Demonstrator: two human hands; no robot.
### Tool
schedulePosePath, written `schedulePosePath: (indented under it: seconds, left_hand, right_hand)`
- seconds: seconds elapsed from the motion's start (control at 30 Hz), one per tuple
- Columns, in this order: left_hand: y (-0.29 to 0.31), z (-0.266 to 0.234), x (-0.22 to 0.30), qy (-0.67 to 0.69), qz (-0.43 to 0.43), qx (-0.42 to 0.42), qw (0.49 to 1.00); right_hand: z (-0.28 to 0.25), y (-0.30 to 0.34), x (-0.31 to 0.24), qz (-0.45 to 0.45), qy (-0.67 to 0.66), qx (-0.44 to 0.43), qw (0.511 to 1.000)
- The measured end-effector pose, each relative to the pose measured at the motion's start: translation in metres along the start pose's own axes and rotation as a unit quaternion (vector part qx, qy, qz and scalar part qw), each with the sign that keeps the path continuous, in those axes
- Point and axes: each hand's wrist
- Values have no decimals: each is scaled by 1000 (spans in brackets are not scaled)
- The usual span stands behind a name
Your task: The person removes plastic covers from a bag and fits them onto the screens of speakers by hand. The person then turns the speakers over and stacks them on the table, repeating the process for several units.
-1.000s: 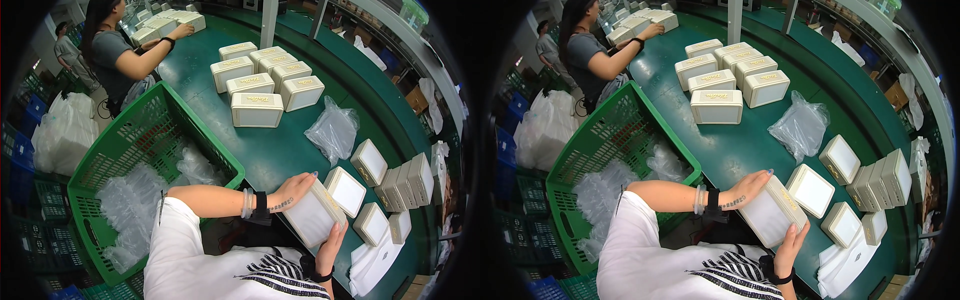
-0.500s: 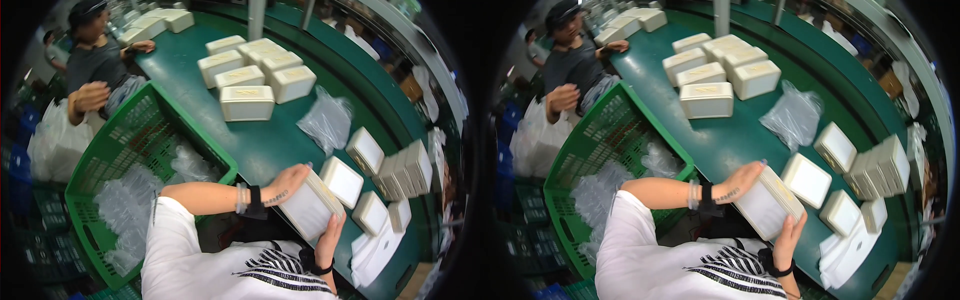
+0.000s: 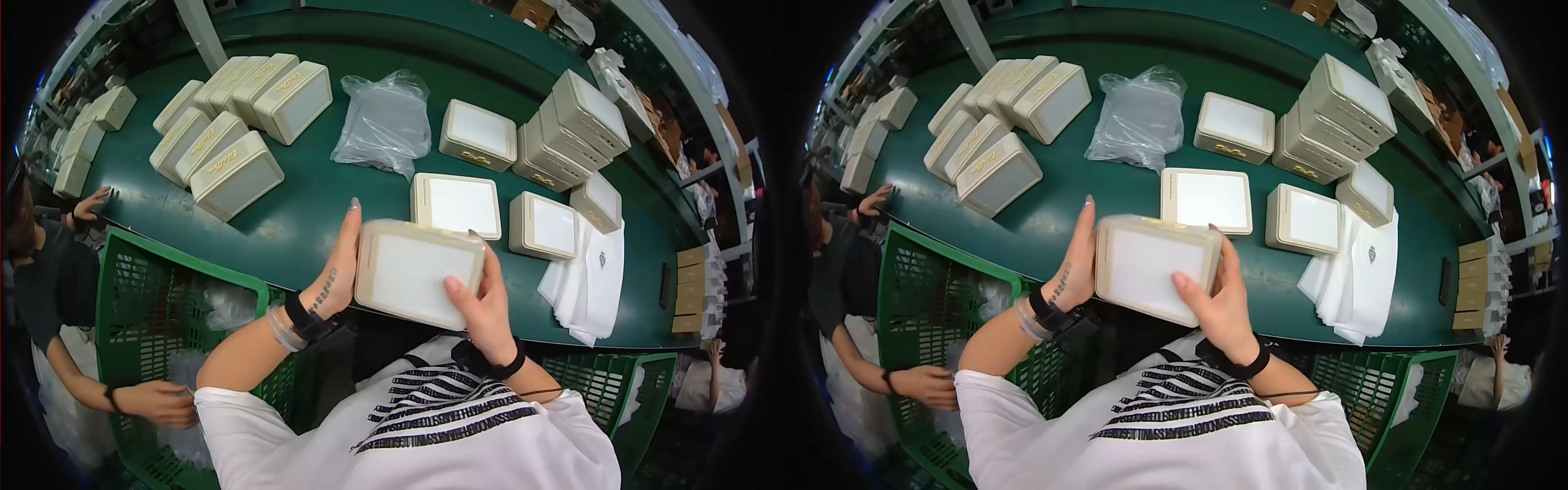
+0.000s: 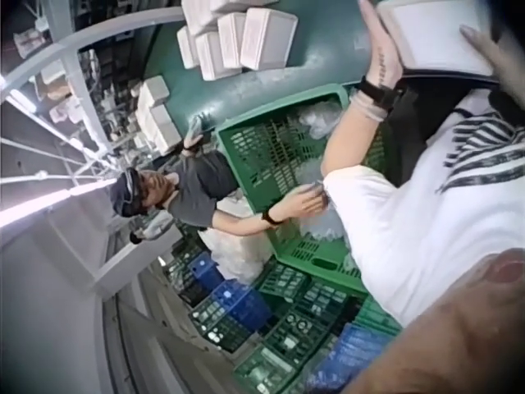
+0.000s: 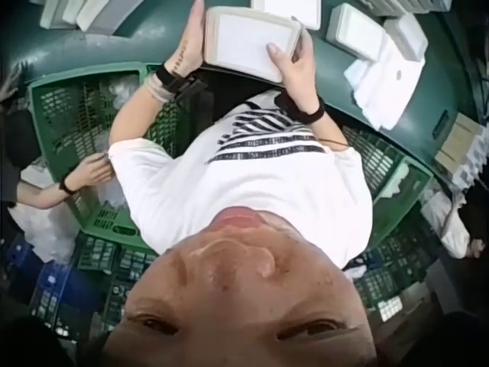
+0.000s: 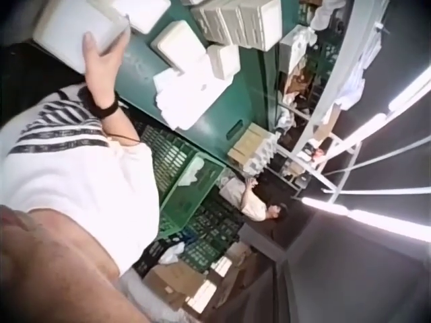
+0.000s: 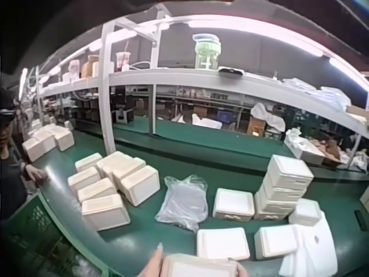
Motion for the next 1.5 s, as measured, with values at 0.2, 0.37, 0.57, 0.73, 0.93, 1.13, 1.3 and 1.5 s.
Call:
schedulePosePath:
  seconds: [0.2,0.37,0.57,0.73,0.93,1.13,1.3,1.5]
  left_hand:
    - [10,11,5,-23,77,-89,993]
    - [14,9,10,-67,102,-124,985]
    - [18,7,13,-75,103,-113,985]
    - [18,15,15,-170,142,-97,970]
    - [10,-5,17,10,101,-227,969]
    - [7,-5,16,-52,62,-179,981]
    - [12,3,17,-125,62,-107,984]
    - [20,10,18,-138,111,-90,980]
  right_hand:
    - [-12,-21,-14,128,-211,86,965]
    - [-16,-20,-18,130,-210,49,968]
    - [-27,-18,-18,139,-222,-30,965]
    - [-30,-18,-13,123,-224,-32,966]
    - [-33,-17,-13,199,-316,1,928]
    - [-33,-19,-10,242,-329,0,913]
    - [-24,-19,-13,219,-278,5,935]
    - [-25,-12,-17,137,-220,-14,966]
Point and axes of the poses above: each hand's wrist, its own y-axis away from the middle knuckle, its own z-axis out of the palm, x = y × z, and after that the axes turned 12 degrees about -y, right-handed
